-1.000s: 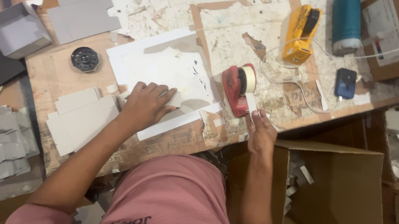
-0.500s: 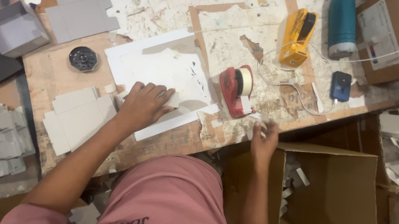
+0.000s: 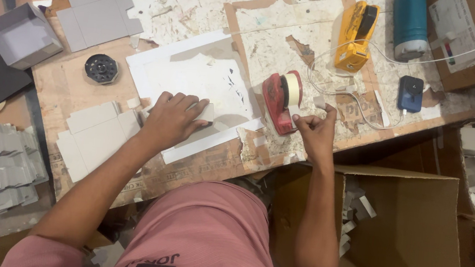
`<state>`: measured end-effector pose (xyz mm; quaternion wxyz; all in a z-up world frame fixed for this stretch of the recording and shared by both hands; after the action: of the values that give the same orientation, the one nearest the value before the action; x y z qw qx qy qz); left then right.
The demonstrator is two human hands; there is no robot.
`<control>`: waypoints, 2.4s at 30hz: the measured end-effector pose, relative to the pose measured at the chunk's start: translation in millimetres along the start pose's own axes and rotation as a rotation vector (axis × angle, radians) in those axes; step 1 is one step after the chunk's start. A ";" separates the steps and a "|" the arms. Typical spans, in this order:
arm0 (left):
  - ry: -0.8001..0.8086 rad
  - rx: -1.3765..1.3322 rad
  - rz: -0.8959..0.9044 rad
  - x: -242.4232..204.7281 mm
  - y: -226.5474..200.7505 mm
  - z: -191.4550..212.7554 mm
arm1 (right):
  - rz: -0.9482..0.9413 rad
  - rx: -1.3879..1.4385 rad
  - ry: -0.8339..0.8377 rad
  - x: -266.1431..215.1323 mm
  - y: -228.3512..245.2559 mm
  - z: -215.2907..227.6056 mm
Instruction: The person assembles small white cardboard boxes by folding flaps and securing them with tape. They repeatedly pick up flat pieces, fold them into box shapes, apply tape to the edges, and place the finished boxes into a nearby cardboard container.
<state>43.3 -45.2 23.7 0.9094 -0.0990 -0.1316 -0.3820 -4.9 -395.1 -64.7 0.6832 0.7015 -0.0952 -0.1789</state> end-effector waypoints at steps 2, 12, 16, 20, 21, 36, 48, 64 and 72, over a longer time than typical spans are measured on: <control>0.002 -0.002 -0.002 -0.9 -0.5 -1.3 | -0.030 0.131 -0.023 -3.5 -14.7 8.4; 0.032 -0.010 -0.005 0.8 2.1 -3.3 | -0.124 -0.370 -0.151 -34.7 -64.0 50.7; 0.085 0.001 0.013 2.0 4.6 -9.5 | 0.016 -0.970 -0.239 -48.4 -43.1 84.8; 0.065 0.026 0.006 -0.7 -0.1 -8.5 | -0.014 -0.498 -0.230 -68.1 -23.7 88.8; 0.059 0.028 0.002 0.6 1.0 -8.4 | 0.081 -0.279 -0.208 -69.9 -11.9 73.6; 0.123 -0.065 0.048 -4.9 10.0 -27.5 | -0.018 0.363 0.437 -30.8 4.7 -182.7; 0.141 -0.082 0.072 -3.0 7.9 -23.8 | -0.136 0.379 0.434 -26.3 -12.4 -194.2; 0.087 -0.071 0.042 -8.4 6.8 -25.7 | -0.100 0.260 0.531 -19.4 3.4 -201.7; 0.116 -0.030 0.057 -10.0 5.2 -30.1 | -0.082 0.251 0.548 -24.5 12.3 -204.4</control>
<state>45.3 -43.4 -8.3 0.9244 -0.0938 -0.0700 -0.3631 51.9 -197.5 -49.1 0.5837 0.8058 0.0999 0.0028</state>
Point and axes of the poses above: each hand's wrist, its own x-axis towards the middle knuckle, its own z-axis out of the back of the hand, y = z × x, the point moved 8 cm from there along x, towards the middle knuckle, and after that the axes turned 9 degrees about x, right-handed, at the moved point
